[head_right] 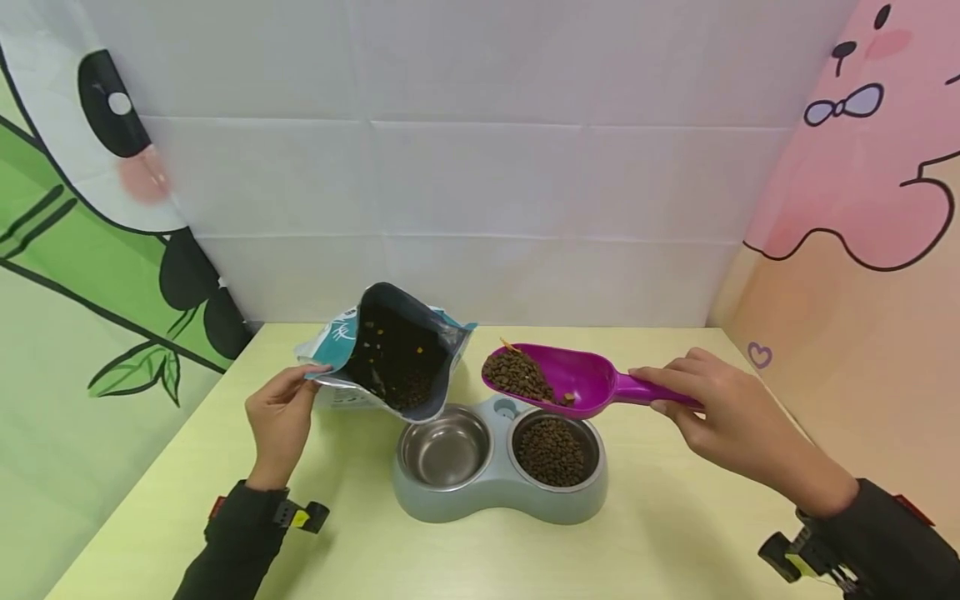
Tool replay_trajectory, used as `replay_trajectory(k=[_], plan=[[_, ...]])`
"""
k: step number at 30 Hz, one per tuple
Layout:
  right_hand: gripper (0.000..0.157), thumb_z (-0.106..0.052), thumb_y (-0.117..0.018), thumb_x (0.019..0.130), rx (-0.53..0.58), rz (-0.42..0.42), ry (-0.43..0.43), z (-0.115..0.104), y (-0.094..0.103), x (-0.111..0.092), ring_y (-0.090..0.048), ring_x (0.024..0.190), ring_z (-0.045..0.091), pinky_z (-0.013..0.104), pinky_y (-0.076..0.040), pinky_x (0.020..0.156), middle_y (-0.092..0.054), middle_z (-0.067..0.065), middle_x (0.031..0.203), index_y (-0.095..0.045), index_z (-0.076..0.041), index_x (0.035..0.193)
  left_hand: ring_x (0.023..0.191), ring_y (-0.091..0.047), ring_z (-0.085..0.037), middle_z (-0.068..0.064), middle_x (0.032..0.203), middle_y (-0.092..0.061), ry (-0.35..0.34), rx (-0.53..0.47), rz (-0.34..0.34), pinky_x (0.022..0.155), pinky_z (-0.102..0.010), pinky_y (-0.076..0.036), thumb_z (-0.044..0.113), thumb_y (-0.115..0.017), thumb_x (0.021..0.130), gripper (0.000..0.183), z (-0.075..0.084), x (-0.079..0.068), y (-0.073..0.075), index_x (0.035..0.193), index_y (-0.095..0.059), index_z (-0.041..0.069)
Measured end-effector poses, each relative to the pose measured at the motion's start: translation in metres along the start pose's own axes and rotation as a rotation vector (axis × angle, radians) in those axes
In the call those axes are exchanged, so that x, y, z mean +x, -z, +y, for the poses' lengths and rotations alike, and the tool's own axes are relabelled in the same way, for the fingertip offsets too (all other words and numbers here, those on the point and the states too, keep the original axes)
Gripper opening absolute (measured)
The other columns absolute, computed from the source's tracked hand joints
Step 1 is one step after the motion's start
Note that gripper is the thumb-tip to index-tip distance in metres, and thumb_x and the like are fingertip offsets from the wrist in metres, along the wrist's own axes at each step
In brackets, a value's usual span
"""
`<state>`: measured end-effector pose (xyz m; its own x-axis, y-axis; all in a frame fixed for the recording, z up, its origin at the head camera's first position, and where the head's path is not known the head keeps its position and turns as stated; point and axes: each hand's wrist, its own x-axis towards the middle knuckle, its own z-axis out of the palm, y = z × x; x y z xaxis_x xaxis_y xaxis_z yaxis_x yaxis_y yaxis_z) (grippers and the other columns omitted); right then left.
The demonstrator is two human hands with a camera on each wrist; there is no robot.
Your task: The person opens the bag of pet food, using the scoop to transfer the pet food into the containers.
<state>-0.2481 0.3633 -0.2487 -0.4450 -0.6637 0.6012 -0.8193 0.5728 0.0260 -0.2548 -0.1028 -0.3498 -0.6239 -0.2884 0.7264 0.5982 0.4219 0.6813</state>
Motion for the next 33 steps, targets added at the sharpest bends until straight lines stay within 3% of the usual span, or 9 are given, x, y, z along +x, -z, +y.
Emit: replay_trajectory(k=[2,6,12,15,24,33], plan=[[0.052,-0.004,-0.073,0.059,0.006,-0.015,-0.013,0.001,-0.004,-0.004,-0.039,0.07,0.0,0.011,-0.029,0.054,-0.059,-0.014,0.086,-0.062,-0.017,0.109,0.083,-0.06,-0.009,-0.019,0.088,-0.064,-0.003,0.007,0.0,0.077,-0.018,-0.047,-0.007,-0.057,0.082,0.013,0.007,0.0,0.0,0.092,-0.065,-0.003],[0.052,-0.005,-0.074,0.062,0.011,-0.051,-0.028,0.001,-0.012,-0.011,-0.039,0.071,-0.002,0.01,-0.031,0.054,-0.056,-0.018,0.087,-0.061,-0.02,0.11,0.084,-0.06,-0.01,-0.019,0.089,-0.064,0.007,-0.005,0.002,0.078,-0.019,-0.047,-0.006,-0.057,0.082,0.013,0.009,0.0,0.0,0.093,-0.064,-0.003],[0.045,-0.008,-0.071,0.069,0.038,-0.091,-0.026,0.003,-0.033,-0.017,-0.04,0.073,-0.003,0.01,-0.032,0.056,-0.054,-0.021,0.086,-0.061,-0.023,0.11,0.086,-0.061,-0.014,-0.009,0.092,-0.066,0.008,-0.035,0.008,0.079,-0.021,-0.048,-0.001,-0.059,0.083,0.015,-0.017,-0.003,-0.001,0.095,-0.067,0.005],[0.046,-0.007,-0.072,0.069,0.048,-0.117,-0.026,0.002,-0.043,-0.014,-0.04,0.073,-0.002,0.012,-0.033,0.054,-0.054,-0.021,0.085,-0.061,-0.024,0.109,0.085,-0.061,-0.016,-0.008,0.091,-0.066,0.008,-0.032,0.012,0.078,-0.022,-0.048,0.0,-0.06,0.083,0.015,-0.021,-0.003,-0.001,0.095,-0.067,0.007],[0.039,-0.007,-0.07,0.07,0.076,-0.219,0.0,-0.004,-0.066,0.004,-0.04,0.072,0.0,0.017,-0.036,0.051,-0.052,-0.02,0.082,-0.063,-0.025,0.105,0.083,-0.06,-0.01,-0.016,0.088,-0.064,0.008,-0.012,-0.002,0.077,-0.019,-0.048,-0.004,-0.058,0.083,0.013,0.006,-0.001,0.001,0.093,-0.065,-0.001],[0.033,-0.008,-0.067,0.073,0.026,-0.354,0.027,-0.01,-0.076,0.03,-0.042,0.071,0.004,0.019,-0.037,0.049,-0.053,-0.015,0.08,-0.064,-0.024,0.102,0.083,-0.06,-0.011,-0.016,0.088,-0.064,0.015,0.004,-0.001,0.078,-0.02,-0.048,-0.005,-0.057,0.083,0.014,0.01,0.0,0.002,0.093,-0.065,-0.001]])
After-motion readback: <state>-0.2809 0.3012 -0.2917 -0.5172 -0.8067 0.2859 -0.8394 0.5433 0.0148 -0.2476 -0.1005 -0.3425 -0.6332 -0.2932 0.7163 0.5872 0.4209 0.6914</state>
